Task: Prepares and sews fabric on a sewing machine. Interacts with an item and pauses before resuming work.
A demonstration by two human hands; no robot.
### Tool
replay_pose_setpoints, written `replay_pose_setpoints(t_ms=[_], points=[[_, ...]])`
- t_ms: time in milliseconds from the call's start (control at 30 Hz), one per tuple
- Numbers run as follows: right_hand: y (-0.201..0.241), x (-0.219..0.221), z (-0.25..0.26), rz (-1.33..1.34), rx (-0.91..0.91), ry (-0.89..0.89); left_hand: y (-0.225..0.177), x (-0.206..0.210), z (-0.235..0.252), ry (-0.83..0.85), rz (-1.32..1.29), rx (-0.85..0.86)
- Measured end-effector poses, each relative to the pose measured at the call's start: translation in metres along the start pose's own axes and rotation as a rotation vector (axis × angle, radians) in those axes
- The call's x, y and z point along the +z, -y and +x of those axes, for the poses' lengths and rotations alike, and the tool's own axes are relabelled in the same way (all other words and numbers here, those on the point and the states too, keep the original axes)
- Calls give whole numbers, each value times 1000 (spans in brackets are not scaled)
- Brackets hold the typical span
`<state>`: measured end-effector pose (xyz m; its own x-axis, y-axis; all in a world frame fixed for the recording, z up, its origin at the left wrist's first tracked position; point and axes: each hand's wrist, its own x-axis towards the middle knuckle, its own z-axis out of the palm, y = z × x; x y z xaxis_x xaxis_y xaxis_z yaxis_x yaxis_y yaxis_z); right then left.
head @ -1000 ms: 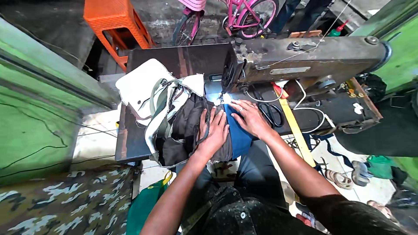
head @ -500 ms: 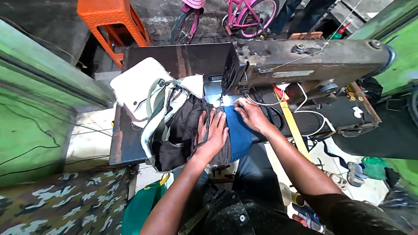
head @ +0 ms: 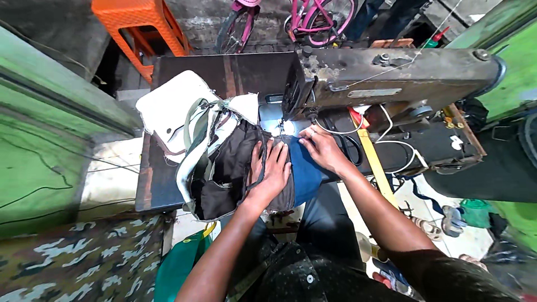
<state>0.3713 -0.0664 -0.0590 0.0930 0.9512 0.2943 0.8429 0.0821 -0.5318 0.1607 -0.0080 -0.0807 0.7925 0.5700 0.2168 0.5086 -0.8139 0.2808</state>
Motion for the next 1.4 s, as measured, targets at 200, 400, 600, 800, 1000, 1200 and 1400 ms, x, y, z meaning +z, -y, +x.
replay_pose_setpoints(t_ms=[200, 400, 600, 800, 1000, 1200, 1400], points=[[10, -12, 0, 119, 137, 51, 1, -1, 0, 16, -19, 2], [8, 0, 14, 29, 202, 124, 0, 3, -1, -29, -47, -15], [8, 4, 15, 9, 202, 109, 0, 3, -1, -63, -37, -6], [6, 3, 29, -5, 221, 194, 1, 6, -2, -63, -56, 7], [4, 3, 32, -12, 238, 213, 1, 5, -1, -14, -35, -4], [6, 2, 25, -15, 237, 170, 1, 4, -1, 2, -63, -12], [10, -1, 23, 3, 213, 157, 0, 2, -1, 25, -77, -26]])
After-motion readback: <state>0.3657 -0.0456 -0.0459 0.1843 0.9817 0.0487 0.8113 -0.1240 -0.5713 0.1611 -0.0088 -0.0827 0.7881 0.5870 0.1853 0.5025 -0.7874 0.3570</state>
